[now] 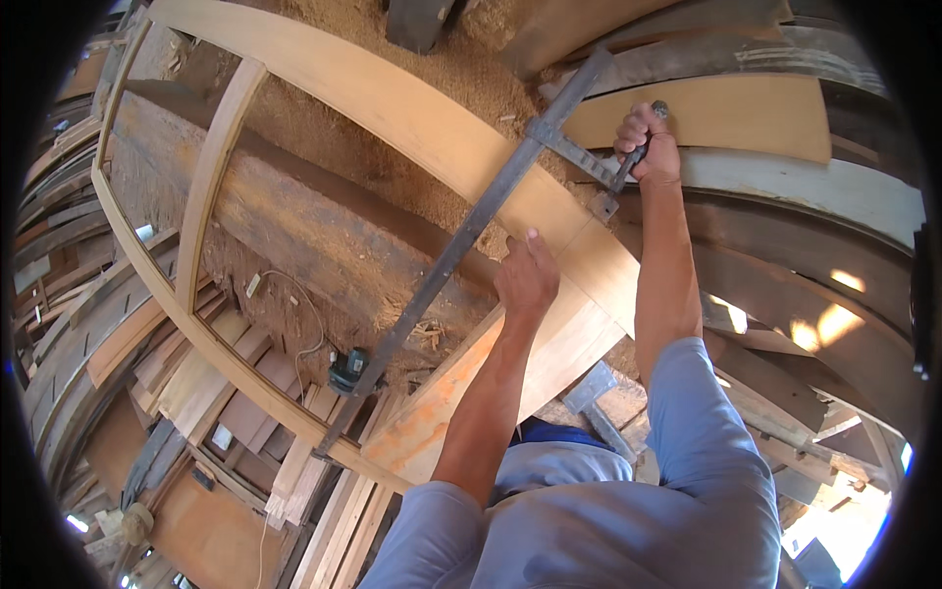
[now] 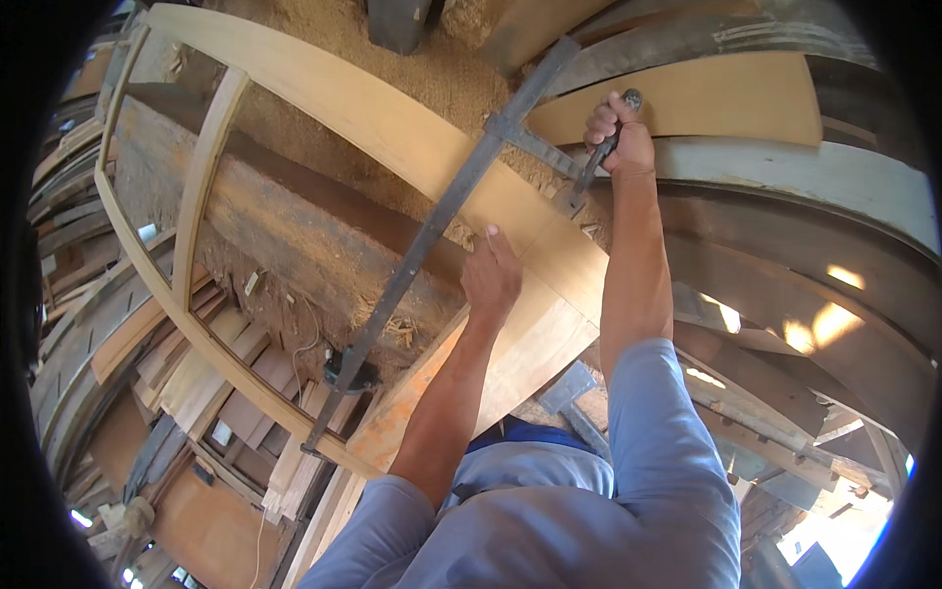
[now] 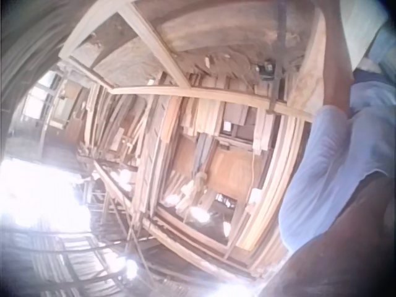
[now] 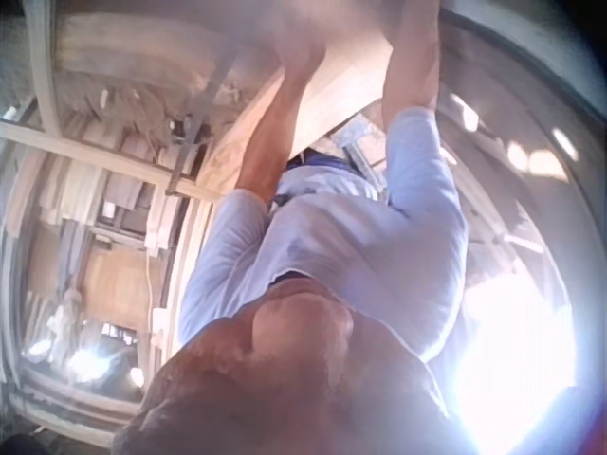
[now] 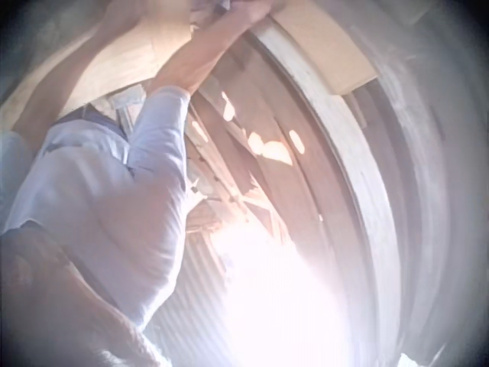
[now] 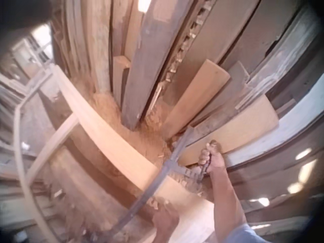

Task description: The person assembles a wooden frame by positioning a crossbar, securing it with an F-clamp, and using a hammer to fit the joint.

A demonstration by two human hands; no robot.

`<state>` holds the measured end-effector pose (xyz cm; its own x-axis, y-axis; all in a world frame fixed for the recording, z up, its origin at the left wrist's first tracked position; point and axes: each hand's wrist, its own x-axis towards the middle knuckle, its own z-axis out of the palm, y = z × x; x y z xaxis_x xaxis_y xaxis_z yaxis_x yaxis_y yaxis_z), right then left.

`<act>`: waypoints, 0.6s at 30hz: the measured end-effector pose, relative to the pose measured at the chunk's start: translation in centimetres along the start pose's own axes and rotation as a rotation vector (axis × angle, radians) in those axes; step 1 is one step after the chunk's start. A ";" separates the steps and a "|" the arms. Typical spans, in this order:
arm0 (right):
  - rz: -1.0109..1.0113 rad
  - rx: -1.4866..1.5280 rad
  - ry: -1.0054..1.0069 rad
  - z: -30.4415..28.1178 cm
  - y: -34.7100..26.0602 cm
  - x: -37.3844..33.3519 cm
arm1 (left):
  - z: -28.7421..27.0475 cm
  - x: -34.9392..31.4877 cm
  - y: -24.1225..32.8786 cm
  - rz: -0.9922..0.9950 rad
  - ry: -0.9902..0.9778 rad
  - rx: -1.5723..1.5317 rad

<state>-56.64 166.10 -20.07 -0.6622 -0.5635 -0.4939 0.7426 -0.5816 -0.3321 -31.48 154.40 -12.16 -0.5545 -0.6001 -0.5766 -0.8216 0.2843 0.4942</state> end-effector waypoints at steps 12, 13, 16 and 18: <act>-0.279 -1.154 0.845 2.6 -0.9 0.9 | -0.1 -0.5 1.6 0.012 0.060 -0.070; -0.347 -1.331 0.857 -1.5 -3.0 0.3 | 0.5 -0.8 2.6 0.060 -0.043 -0.079; -0.892 -1.874 0.048 2.3 3.5 -11.5 | -1.0 1.2 -1.6 -0.001 -0.188 -0.187; -0.443 -1.910 0.199 3.4 5.5 -23.3 | -0.8 3.3 -4.1 -0.026 -0.314 -0.500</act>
<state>-37.47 174.00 -7.69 -0.8820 -0.4395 -0.1701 -0.2329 0.7203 -0.6534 -29.83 150.69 -15.61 -0.6107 -0.3304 -0.7196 -0.7151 -0.1600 0.6804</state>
